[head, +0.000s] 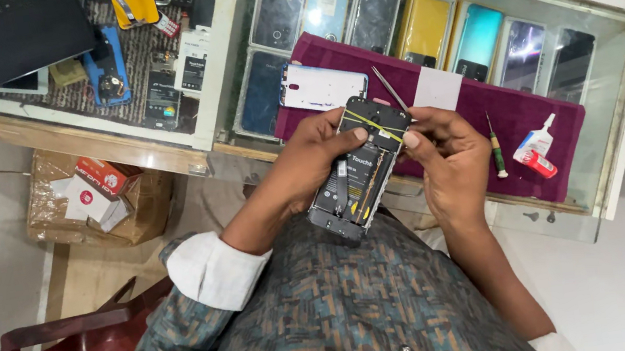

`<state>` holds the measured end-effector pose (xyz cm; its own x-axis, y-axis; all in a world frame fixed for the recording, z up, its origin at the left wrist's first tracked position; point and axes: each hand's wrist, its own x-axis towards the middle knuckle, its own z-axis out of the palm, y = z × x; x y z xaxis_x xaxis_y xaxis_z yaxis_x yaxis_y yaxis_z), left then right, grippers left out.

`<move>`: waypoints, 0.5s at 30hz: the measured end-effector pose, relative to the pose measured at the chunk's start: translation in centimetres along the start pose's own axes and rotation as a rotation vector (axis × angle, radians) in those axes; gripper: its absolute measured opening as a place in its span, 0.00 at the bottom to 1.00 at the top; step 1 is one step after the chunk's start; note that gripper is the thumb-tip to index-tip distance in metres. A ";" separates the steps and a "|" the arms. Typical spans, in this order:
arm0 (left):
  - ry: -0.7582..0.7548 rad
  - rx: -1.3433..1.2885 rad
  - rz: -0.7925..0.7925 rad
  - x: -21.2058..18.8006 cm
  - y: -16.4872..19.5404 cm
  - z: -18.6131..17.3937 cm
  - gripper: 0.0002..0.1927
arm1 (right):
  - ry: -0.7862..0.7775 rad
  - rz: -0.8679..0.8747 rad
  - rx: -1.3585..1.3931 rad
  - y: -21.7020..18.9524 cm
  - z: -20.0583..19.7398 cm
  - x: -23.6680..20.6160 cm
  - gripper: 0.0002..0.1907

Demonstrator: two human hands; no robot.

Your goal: The person repairs a disassembled smartphone at a glass display counter, using a screwdriver to work on the phone's internal components while holding the phone body. They turn the phone over and reposition it during the work, then set it down and handle a wallet, taking out a card.

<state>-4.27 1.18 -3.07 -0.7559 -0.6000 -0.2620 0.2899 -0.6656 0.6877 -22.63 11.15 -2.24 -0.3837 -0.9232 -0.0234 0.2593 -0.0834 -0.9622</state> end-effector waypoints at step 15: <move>0.162 0.260 0.244 -2.0 -1.5 2.0 0.11 | -0.100 0.129 -0.177 -1.9 2.1 -0.4 0.21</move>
<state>-4.37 4.29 -2.26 -0.5748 -0.8028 -0.1585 0.2755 -0.3723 0.8863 -21.14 10.86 0.13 -0.2652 -0.9553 -0.1309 0.1379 0.0968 -0.9857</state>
